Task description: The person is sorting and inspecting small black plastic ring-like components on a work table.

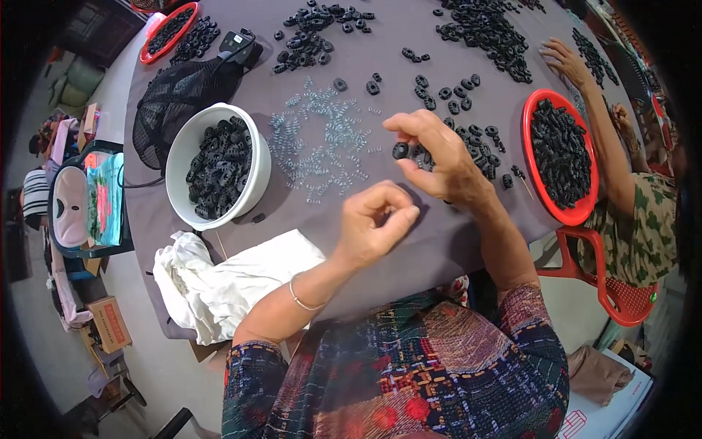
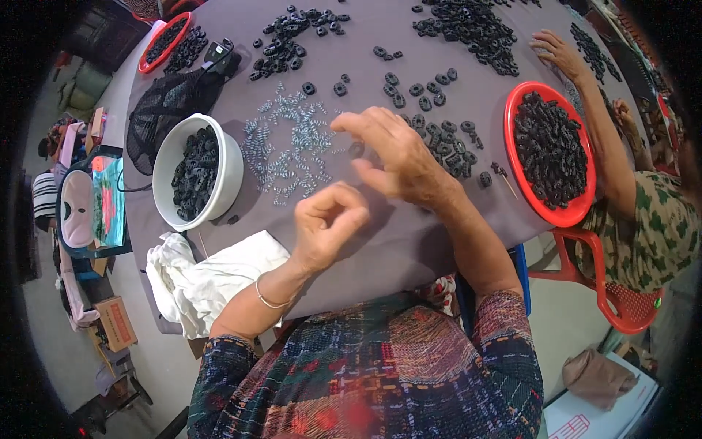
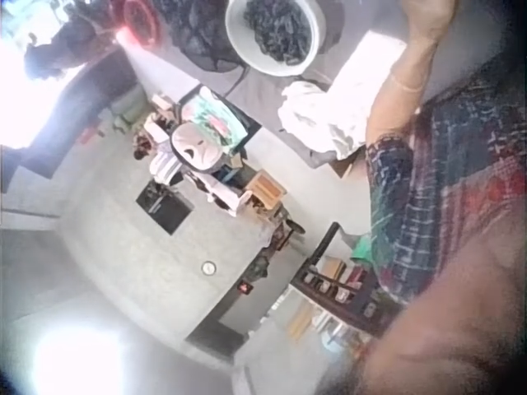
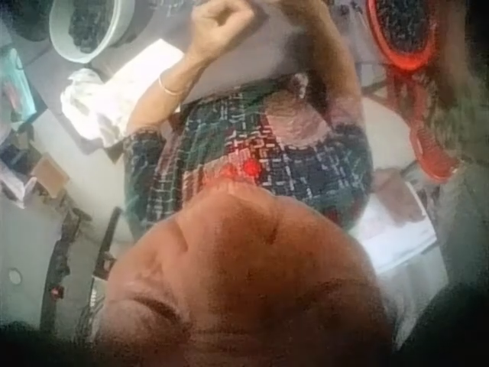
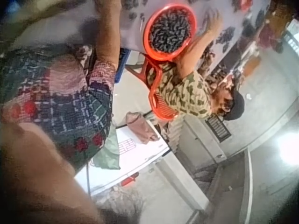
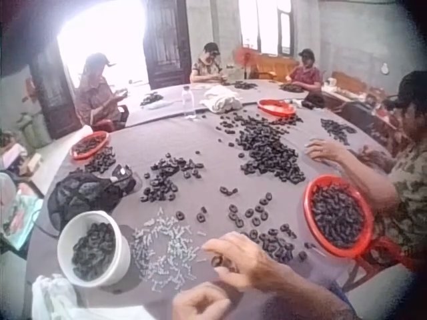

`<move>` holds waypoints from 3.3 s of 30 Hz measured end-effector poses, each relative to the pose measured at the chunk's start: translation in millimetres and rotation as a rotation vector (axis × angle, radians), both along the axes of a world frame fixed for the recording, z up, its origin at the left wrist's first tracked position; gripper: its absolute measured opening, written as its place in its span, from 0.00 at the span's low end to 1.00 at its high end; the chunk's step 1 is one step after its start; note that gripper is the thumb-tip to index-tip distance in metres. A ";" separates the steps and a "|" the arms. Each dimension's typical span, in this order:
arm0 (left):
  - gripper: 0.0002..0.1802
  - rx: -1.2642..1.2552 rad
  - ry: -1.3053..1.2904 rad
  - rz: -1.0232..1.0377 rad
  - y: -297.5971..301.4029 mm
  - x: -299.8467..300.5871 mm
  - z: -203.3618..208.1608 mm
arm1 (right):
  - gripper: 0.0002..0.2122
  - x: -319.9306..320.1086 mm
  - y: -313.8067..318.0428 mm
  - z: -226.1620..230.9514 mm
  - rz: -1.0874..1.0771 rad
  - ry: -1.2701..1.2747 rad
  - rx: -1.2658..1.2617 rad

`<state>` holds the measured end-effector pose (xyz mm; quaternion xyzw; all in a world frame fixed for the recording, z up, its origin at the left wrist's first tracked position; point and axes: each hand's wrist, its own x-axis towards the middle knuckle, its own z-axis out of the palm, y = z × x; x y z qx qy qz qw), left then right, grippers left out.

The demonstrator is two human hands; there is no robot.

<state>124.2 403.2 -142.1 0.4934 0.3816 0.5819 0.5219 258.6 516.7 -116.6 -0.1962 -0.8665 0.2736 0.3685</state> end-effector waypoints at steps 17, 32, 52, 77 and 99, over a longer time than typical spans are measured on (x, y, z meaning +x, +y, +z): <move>0.10 -0.264 -0.622 -0.117 12.8 -5.5 -7.3 | 0.27 0.5 -15.4 17.1 0.132 -0.028 0.036; 0.12 -0.229 -0.605 -0.206 11.2 -4.9 -5.4 | 0.14 18.0 -2.3 26.7 0.219 0.069 -0.200; 0.10 -0.406 -0.300 -0.737 5.7 -9.4 9.7 | 0.06 37.4 13.5 21.6 0.108 -0.090 -0.206; 0.09 -0.469 -0.352 -0.757 5.8 -9.5 6.4 | 0.08 25.2 -24.7 -18.0 -0.219 -0.513 0.234; 0.10 -0.422 -0.385 -0.711 3.1 -10.3 1.3 | 0.10 21.9 -28.8 -2.8 -0.124 -0.075 -0.273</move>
